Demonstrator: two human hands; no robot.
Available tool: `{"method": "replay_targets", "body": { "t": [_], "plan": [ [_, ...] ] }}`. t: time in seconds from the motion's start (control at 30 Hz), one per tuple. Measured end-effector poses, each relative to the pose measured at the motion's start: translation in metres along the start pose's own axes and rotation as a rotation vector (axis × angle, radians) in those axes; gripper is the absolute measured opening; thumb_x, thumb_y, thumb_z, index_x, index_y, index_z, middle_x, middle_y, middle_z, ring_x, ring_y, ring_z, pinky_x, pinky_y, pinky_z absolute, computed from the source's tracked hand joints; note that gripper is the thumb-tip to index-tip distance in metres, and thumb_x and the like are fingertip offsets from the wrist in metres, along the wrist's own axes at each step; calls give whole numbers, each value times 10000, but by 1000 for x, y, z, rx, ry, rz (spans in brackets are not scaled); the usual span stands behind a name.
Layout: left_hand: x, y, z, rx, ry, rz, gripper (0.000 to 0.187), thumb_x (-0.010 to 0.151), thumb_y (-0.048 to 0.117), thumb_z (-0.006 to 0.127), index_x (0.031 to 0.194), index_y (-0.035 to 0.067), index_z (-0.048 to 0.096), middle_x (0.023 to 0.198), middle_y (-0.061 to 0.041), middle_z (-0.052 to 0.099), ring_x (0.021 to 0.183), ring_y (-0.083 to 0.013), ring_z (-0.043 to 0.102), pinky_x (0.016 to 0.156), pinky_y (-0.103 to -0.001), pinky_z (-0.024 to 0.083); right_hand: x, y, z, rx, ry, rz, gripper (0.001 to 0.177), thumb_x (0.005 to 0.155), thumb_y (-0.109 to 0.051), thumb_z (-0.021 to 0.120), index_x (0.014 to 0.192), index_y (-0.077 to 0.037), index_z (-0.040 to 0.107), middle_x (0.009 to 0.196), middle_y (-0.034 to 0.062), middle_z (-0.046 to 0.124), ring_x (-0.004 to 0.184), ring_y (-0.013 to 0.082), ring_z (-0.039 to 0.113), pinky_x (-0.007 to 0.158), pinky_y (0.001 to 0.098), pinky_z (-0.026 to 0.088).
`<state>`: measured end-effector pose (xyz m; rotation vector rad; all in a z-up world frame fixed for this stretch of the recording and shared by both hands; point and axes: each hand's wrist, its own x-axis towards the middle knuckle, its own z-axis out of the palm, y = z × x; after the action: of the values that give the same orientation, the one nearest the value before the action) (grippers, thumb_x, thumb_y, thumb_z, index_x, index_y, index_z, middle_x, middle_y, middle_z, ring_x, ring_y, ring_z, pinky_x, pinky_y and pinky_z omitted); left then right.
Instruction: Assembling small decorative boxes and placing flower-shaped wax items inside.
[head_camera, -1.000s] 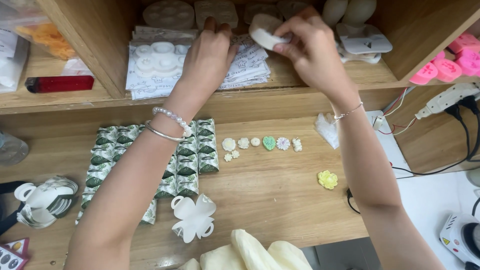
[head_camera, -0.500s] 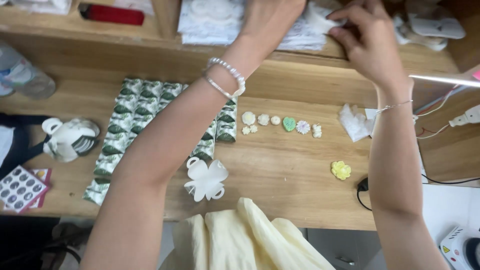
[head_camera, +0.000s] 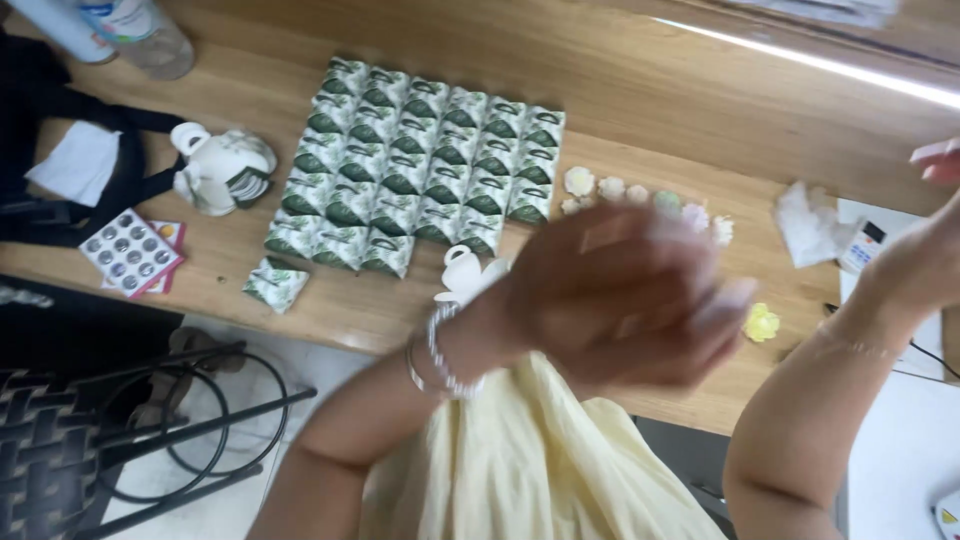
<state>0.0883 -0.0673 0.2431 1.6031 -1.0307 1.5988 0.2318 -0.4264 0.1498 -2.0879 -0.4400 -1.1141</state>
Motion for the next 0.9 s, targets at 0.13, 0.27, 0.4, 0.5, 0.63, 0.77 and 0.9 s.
{"method": "replay_targets", "body": {
  "t": [0.13, 0.27, 0.4, 0.5, 0.63, 0.77, 0.9],
  "plan": [
    [-110, 67, -71, 7, -268, -356, 58, 965, 90, 679, 911, 95, 657, 814, -4, 641, 813, -192, 681, 793, -343, 566, -80, -122, 45, 452, -25, -3, 153, 1209, 28, 506, 1154, 62, 644, 924, 160, 705, 731, 184, 712, 621, 280, 568],
    [-214, 84, -129, 274, -653, -1119, 112, 985, 191, 681, 1022, 87, 700, 1020, -65, 710, 983, -247, 658, 890, -425, 520, -142, -218, 90, 440, -577, 264, 103, 1040, 66, 609, 1125, 41, 662, 980, 124, 708, 799, 177, 719, 658, 292, 629],
    [-290, 74, -224, 547, -879, -1304, 305, 957, 200, 691, 1246, 110, 656, 1303, -120, 632, 1262, -319, 573, 1083, -512, 433, -174, -261, 120, 369, -940, 84, 169, 917, 15, 675, 1073, -25, 726, 942, 108, 757, 634, 181, 721, 551, 328, 574],
    [-305, 47, -286, 735, -766, -1474, 633, 829, 205, 796, 1385, 89, 518, 1427, -187, 523, 1317, -402, 513, 1081, -538, 419, -192, -281, 136, 348, -1166, -177, 136, 887, -102, 710, 1017, -92, 747, 855, 83, 745, 639, 273, 684, 579, 398, 531],
    [-348, 17, -339, 776, -670, -1456, 977, 663, 232, 923, 1468, 48, 401, 1494, -265, 415, 1342, -462, 451, 1088, -531, 416, -206, -301, 146, 373, -1227, -100, 164, 914, -126, 675, 1059, -82, 738, 880, 79, 751, 626, 285, 675, 598, 409, 539],
    [-364, 0, -352, 627, -634, -1526, 1144, 588, 292, 977, 1496, 21, 336, 1460, -278, 437, 1327, -475, 446, 1087, -516, 410, -212, -307, 146, 254, -1265, -21, 167, 923, -129, 668, 1069, -102, 745, 835, 93, 736, 662, 304, 683, 612, 425, 539],
    [-386, 5, -343, 550, -651, -1575, 1088, 662, 306, 956, 1521, 41, 345, 1428, -245, 502, 1301, -453, 504, 1081, -501, 445, -237, -281, 148, 266, -1206, 9, 153, 926, -113, 661, 1061, -72, 721, 914, 102, 749, 665, 303, 681, 648, 420, 547]
  ]
}}
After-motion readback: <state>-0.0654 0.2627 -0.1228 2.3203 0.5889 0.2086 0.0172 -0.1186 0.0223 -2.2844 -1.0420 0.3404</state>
